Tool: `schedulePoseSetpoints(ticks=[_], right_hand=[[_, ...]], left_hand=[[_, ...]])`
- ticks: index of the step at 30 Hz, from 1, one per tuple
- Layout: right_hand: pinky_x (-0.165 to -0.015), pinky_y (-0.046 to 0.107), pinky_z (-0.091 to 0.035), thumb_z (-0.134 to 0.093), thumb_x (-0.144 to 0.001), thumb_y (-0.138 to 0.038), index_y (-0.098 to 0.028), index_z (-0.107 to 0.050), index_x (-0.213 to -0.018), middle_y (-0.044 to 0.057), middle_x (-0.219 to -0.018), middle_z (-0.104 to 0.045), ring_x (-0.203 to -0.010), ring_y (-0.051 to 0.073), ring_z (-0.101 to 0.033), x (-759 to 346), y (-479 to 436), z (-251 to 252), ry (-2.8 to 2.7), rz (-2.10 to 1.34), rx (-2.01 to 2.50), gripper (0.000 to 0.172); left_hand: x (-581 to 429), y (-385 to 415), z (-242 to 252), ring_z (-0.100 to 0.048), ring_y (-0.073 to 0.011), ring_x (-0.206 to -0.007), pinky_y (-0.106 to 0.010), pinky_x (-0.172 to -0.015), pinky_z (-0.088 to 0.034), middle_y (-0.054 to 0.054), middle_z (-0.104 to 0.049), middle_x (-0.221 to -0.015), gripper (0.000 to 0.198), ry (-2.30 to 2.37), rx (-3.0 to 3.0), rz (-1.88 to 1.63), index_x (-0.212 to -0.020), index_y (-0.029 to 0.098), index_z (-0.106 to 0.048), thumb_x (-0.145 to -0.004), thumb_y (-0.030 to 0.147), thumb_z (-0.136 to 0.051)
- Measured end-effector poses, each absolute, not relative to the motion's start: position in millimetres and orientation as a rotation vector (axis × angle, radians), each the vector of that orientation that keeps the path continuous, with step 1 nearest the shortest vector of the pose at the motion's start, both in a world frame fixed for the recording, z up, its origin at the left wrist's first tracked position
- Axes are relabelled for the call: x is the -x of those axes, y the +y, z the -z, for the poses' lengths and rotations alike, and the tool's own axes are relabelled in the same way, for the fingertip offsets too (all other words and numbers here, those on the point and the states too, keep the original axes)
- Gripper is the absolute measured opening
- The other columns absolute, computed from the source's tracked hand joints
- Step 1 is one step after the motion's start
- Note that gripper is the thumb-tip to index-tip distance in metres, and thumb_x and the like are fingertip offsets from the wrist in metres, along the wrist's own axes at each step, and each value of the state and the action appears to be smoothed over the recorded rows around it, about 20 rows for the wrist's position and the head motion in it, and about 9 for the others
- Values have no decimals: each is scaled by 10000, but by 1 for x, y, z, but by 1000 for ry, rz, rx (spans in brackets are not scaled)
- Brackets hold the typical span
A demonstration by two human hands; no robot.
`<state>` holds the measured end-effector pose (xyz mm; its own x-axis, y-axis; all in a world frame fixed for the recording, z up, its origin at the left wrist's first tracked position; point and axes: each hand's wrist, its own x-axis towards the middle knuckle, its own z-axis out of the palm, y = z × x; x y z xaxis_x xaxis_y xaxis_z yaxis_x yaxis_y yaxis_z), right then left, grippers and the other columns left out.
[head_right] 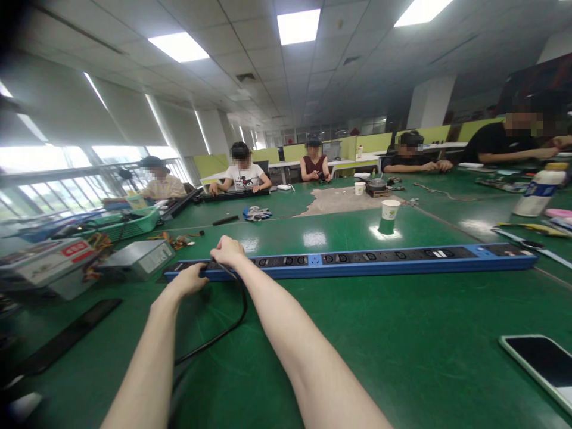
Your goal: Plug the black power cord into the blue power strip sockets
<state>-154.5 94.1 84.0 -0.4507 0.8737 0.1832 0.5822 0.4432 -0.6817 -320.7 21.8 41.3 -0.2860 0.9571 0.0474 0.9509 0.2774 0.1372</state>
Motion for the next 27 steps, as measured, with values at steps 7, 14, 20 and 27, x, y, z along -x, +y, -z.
schedulePoseSetpoints(ticks=[7,14,20,27], right_hand=[[-901,336,-501,-573,-893,-410,-251,-566,-1093,81,-1178,-710,-1103,231,-669,184,88,-70,-2185,-684,1286,255],[-919,385,-537,-609,-869,-418,-213,-598,-1197,149,-1272,-684,-1163,288,-669,195,90,-84,-2191,-691,1399,387],[-932,358,-538,-619,-860,-341,-217,-664,-1118,122,-1243,-705,-1167,251,-671,190,98,-89,-2201,-722,1402,289],[-921,356,-542,-649,-833,-342,-218,-674,-1110,123,-1230,-711,-1156,253,-674,191,95,-94,-2202,-731,1407,304]], left_hand=[[323,23,-38,-690,-302,-1170,-368,-973,-521,-169,-674,-1344,533,2466,-1825,-249,-1366,205,-604,-838,271,-601],[316,16,-45,-704,-320,-1138,-377,-928,-535,-155,-715,-1278,510,2501,-1777,-304,-1339,222,-635,-831,252,-597],[316,15,-45,-691,-311,-1170,-367,-937,-530,-173,-691,-1318,545,2512,-1786,-306,-1389,212,-606,-846,248,-576],[314,13,-46,-683,-303,-1183,-366,-954,-523,-163,-686,-1327,524,2515,-1781,-287,-1387,220,-599,-867,279,-567]])
